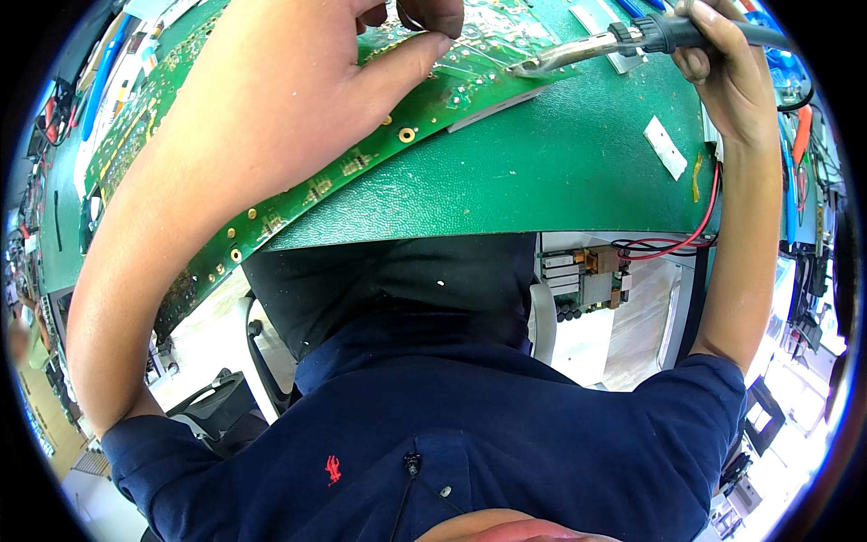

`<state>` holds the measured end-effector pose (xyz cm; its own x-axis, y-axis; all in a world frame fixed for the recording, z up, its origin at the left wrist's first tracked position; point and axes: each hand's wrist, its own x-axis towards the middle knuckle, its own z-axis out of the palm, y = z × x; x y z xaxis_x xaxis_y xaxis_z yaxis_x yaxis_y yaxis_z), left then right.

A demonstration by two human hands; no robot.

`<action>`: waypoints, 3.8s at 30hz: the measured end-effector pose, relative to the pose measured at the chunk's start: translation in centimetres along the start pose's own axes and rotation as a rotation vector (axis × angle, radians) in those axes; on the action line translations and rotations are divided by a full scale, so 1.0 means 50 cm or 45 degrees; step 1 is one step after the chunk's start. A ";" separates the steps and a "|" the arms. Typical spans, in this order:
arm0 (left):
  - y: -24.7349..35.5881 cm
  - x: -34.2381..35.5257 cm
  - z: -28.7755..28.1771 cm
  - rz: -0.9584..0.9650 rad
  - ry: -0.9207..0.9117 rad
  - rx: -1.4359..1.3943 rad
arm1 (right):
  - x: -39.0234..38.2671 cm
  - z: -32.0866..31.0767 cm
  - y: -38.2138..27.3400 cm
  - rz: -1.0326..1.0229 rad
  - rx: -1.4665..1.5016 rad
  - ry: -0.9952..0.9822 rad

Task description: The person solders components onto a green circuit board with a soldering iron and wire, flips the board over, and assembles parts of a metal heatsink back onto the device.

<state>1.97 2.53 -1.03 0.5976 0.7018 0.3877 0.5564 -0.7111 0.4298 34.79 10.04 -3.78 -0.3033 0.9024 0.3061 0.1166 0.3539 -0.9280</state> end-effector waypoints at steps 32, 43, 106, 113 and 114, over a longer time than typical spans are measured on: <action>-0.032 0.005 0.014 -0.048 -0.032 -0.145 | -0.010 0.014 -0.051 -0.116 -0.111 -0.049; -0.039 0.001 0.016 0.002 -0.008 -0.081 | -0.018 0.012 -0.071 -0.320 -0.214 -0.139; -0.051 -0.006 0.002 0.180 0.065 -0.123 | 0.002 0.000 -0.012 0.329 0.350 -0.004; -0.055 0.013 0.013 0.217 0.015 -0.051 | 0.002 -0.010 -0.013 0.320 0.261 0.003; -0.056 0.016 0.016 0.220 0.013 -0.045 | 0.002 -0.011 -0.013 0.311 0.242 -0.004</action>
<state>1.35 5.07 -2.56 0.6766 0.5699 0.4663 0.4253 -0.8194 0.3843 35.19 10.02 -3.04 -0.2909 0.9543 0.0683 0.0073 0.0737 -0.9973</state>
